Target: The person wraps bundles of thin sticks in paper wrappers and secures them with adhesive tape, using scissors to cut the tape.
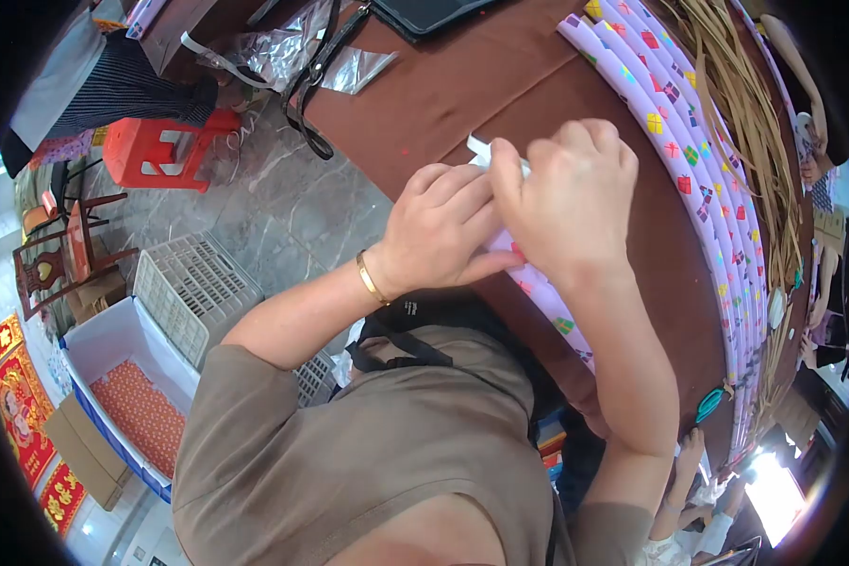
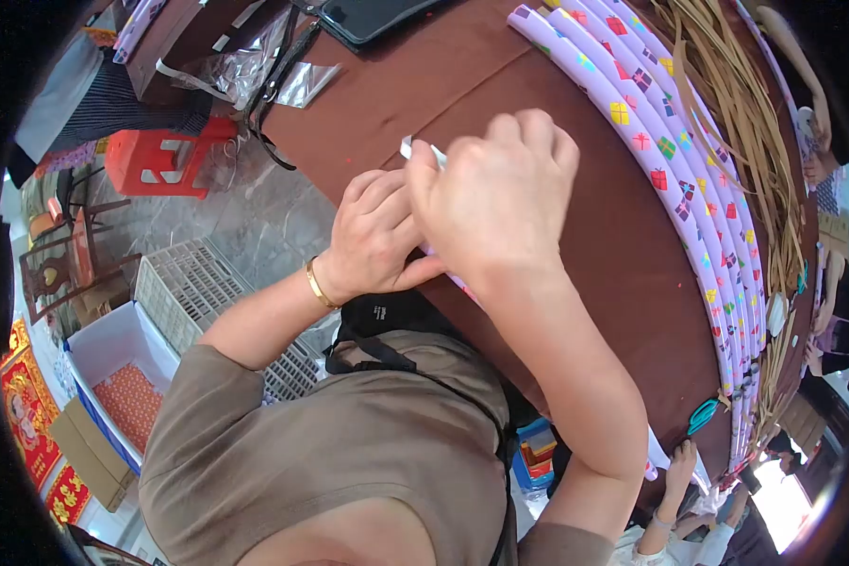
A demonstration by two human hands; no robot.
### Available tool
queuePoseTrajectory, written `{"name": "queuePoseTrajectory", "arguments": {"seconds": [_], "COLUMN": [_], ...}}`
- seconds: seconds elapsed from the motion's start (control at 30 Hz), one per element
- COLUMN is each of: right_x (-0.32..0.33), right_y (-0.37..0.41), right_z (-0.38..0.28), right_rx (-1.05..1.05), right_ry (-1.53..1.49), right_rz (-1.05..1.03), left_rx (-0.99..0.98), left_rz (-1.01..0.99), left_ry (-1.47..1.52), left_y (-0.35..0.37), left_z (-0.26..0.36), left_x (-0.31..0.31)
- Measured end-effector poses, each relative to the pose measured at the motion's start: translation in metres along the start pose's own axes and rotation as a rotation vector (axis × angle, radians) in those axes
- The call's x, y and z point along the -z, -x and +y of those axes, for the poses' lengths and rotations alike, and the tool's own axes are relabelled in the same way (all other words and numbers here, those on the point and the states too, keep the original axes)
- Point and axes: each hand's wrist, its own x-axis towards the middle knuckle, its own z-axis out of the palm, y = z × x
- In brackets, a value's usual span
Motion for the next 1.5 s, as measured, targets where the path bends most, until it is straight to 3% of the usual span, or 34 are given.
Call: {"name": "queuePoseTrajectory", "arguments": {"seconds": [0.27,0.9,1.03,1.3,1.37,1.5], "right_x": [0.005,0.022,0.033,0.014,0.005,-0.002], "right_y": [0.022,0.010,0.002,-0.004,-0.010,-0.013], "right_z": [0.011,0.025,0.029,0.008,0.002,-0.005], "right_rx": [-0.018,-0.100,-0.169,-0.179,-0.119,-0.097], "right_ry": [0.163,0.165,0.018,-0.197,-0.176,0.091], "right_rz": [0.020,-0.018,0.038,-0.130,0.027,0.001], "left_rx": [0.029,0.089,0.089,0.091,0.089,0.084], "left_rz": [0.004,-0.079,-0.066,-0.016,0.001,0.034], "left_ry": [0.027,0.031,0.036,0.040,0.037,0.036], "left_y": [-0.002,0.001,0.000,-0.005,-0.004,-0.003], "left_z": [0.000,0.002,0.002,0.002,0.002,0.001], "left_x": [-0.003,-0.003,-0.003,-0.002,-0.003,-0.005]}}
